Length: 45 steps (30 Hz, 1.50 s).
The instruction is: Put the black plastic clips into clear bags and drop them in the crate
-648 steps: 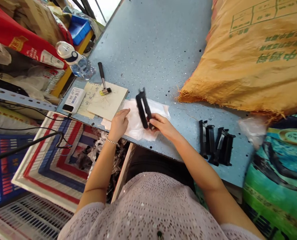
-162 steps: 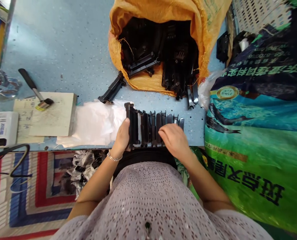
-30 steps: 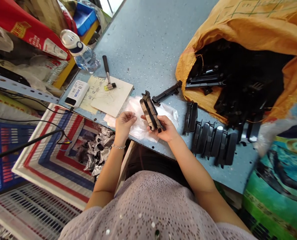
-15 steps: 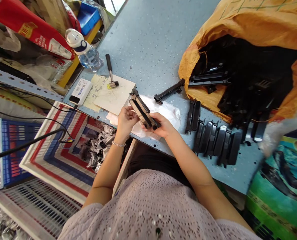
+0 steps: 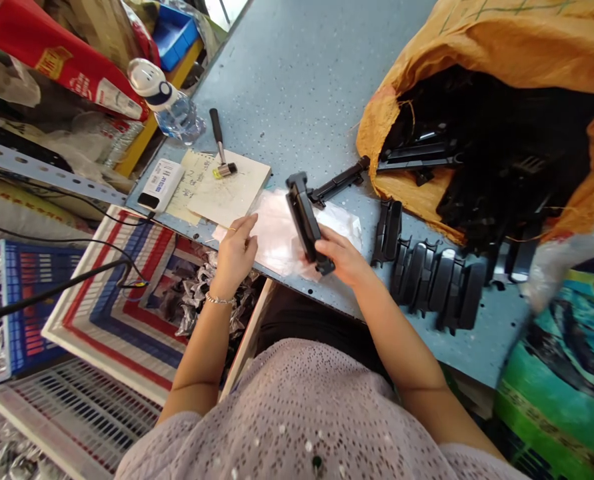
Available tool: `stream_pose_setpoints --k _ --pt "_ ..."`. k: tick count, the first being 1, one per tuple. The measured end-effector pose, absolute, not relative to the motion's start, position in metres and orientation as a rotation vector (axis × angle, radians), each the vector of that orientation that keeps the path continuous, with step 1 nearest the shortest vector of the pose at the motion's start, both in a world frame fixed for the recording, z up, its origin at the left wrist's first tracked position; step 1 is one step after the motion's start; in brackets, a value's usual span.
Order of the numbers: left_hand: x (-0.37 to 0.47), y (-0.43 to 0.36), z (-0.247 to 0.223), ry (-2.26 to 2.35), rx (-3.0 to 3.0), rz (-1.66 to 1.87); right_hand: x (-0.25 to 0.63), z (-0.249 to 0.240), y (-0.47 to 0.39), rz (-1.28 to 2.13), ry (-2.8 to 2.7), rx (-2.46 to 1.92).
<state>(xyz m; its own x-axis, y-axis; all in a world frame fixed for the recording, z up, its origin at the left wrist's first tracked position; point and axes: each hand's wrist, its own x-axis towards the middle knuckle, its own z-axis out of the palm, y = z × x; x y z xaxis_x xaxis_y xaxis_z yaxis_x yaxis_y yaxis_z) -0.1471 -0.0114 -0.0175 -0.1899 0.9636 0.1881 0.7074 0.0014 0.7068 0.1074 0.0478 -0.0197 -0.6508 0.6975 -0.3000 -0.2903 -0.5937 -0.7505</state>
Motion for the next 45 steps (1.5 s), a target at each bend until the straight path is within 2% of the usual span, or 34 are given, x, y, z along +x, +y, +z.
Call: stream_pose_setpoints --k 4,10,14,16,20,22,25,28,31,33,35,37,41,43,45 --pt "-0.138 -0.014 -0.013 1.836 1.710 1.060 0.109 -0.023 0.034 2.461 -1.006 -0.815" --pt "-0.110 -0.047 0.000 1.393 1.984 0.962 0.079 -0.042 0.041 2.516 -0.478 -0.772" --pt "-0.100 -0.055 0.000 1.298 2.063 0.860 0.063 -0.027 0.019 2.197 -0.918 -0.893" --pt "-0.103 -0.063 0.008 1.334 2.096 0.841 0.064 -0.017 0.004 2.110 -1.186 -0.811" --pt "-0.139 -0.107 0.052 1.523 1.985 0.845 0.081 -0.010 -0.006 2.466 -1.261 -0.405" --pt "-0.175 -0.132 0.067 1.583 1.868 0.688 0.092 -0.011 0.002 2.511 -1.325 -0.435" --pt "-0.231 -0.147 0.040 1.708 1.658 0.308 0.105 -0.010 0.026 2.123 -1.607 -0.856" --pt "-0.262 -0.133 -0.033 1.994 1.331 -0.084 0.110 -0.001 0.064 1.413 -1.981 -1.348" --pt "-0.264 -0.112 -0.093 2.091 1.216 -0.197 0.109 0.010 0.109 0.683 -2.249 -1.637" --pt "-0.259 -0.103 -0.105 2.066 1.223 -0.177 0.107 0.014 0.135 0.398 -2.365 -1.689" --pt "-0.248 -0.097 -0.095 2.023 1.239 -0.148 0.104 0.014 0.152 0.318 -2.459 -1.702" --pt "-0.228 -0.089 -0.073 1.946 1.285 -0.006 0.099 0.013 0.158 0.374 -2.507 -1.721" --pt "-0.150 -0.048 -0.032 1.808 1.558 0.697 0.087 0.009 0.150 0.538 -2.494 -1.845" --pt "-0.111 -0.020 -0.030 1.884 1.678 0.887 0.091 0.008 0.143 0.555 -2.483 -1.863" --pt "-0.089 0.002 -0.039 1.933 1.688 0.933 0.107 0.007 0.134 0.609 -2.433 -1.834"
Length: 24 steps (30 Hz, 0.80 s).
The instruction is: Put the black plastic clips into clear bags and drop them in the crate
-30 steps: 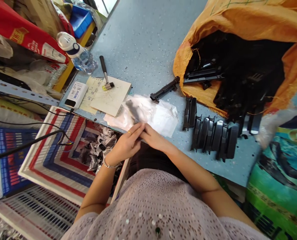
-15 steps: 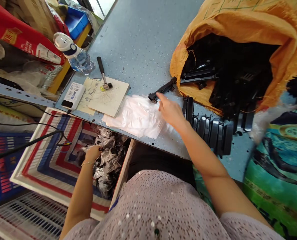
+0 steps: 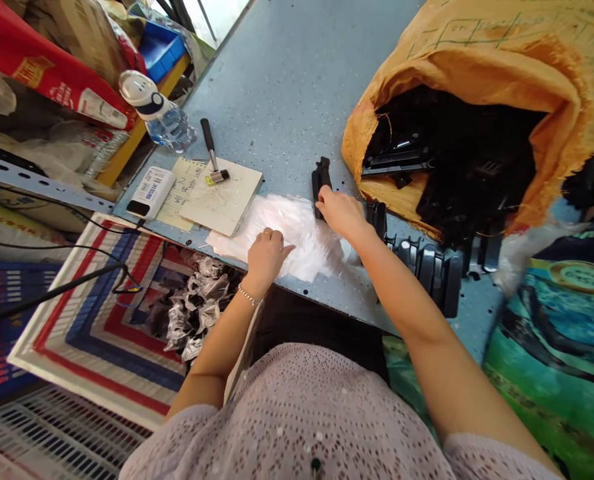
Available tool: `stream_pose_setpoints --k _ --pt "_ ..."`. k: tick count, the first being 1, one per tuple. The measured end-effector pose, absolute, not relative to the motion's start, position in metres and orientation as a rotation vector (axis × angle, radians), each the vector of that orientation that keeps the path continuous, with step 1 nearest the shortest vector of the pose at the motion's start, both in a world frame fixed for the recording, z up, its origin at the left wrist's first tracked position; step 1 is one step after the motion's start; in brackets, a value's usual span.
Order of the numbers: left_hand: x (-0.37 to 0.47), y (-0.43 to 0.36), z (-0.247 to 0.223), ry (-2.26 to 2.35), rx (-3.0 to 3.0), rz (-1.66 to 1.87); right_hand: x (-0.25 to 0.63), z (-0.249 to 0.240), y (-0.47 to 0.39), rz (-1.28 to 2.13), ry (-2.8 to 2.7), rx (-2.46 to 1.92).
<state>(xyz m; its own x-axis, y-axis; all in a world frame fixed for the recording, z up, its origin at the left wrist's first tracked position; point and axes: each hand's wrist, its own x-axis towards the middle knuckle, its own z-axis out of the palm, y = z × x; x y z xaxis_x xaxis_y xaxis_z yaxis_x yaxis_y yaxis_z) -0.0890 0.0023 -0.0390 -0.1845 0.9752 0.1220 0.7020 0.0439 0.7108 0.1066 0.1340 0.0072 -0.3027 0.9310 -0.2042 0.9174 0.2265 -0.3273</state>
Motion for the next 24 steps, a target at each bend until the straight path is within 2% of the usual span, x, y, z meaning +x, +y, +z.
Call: stream_pose_setpoints --k 3,8,12,15,18,20,24 --pt "-0.093 0.014 -0.055 1.825 1.511 0.970 0.138 0.002 0.116 0.969 -2.121 -1.717" --pt "-0.117 0.003 -0.053 1.710 1.245 1.134 0.130 -0.019 0.075 1.940 -1.145 -1.145" --pt "-0.114 -0.001 -0.041 1.725 1.389 1.141 0.080 -0.038 0.052 2.215 -0.912 -0.959" --pt "-0.117 -0.004 -0.040 1.856 1.467 1.119 0.060 -0.051 0.055 2.092 -1.008 -1.072" --pt "-0.122 -0.003 -0.048 1.955 1.475 1.052 0.058 -0.056 0.077 1.571 -1.300 -1.352" --pt "-0.120 -0.001 -0.054 1.931 1.510 0.984 0.064 -0.049 0.096 1.212 -1.494 -1.534" --pt "-0.112 0.002 -0.057 1.829 1.822 0.861 0.098 -0.012 0.117 0.930 -1.982 -1.601"
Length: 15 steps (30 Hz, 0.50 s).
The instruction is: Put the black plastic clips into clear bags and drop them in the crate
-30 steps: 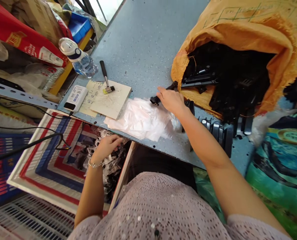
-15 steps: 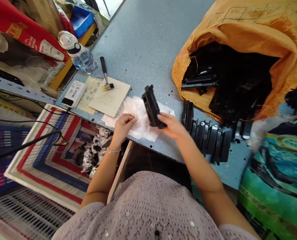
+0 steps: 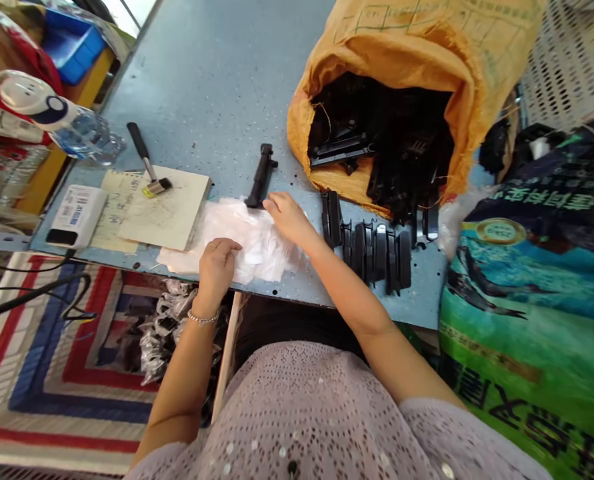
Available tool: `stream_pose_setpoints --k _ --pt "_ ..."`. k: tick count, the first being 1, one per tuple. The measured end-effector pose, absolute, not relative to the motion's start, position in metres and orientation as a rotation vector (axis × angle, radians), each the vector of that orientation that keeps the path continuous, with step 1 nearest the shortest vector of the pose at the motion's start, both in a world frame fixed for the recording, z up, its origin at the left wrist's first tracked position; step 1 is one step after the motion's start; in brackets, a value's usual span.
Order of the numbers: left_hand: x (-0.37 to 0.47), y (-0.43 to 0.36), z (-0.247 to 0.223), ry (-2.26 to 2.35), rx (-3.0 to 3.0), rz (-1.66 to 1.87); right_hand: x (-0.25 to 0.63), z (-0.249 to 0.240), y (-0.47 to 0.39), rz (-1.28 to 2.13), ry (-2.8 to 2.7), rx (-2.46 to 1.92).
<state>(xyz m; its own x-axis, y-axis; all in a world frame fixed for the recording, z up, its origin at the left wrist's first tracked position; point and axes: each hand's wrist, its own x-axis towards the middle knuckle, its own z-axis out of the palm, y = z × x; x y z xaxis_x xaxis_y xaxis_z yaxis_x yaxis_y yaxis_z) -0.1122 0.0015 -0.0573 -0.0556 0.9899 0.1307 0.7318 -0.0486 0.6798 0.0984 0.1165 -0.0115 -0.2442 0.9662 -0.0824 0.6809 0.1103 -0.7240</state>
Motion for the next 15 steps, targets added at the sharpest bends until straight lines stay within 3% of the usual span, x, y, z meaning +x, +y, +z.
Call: stream_pose_setpoints --k 5,8,12,15 --pt "-0.112 0.002 -0.054 1.873 1.848 0.850 0.172 0.024 0.104 0.399 -2.154 -2.109" --pt "-0.112 0.006 -0.054 1.913 1.798 0.850 0.193 0.018 0.104 0.326 -2.255 -2.294" --pt "-0.115 0.007 -0.055 1.857 1.832 0.842 0.195 0.015 0.112 0.401 -2.374 -2.258" --pt "-0.119 0.005 -0.056 1.854 1.842 0.796 0.198 0.019 0.117 0.368 -2.678 -1.909"
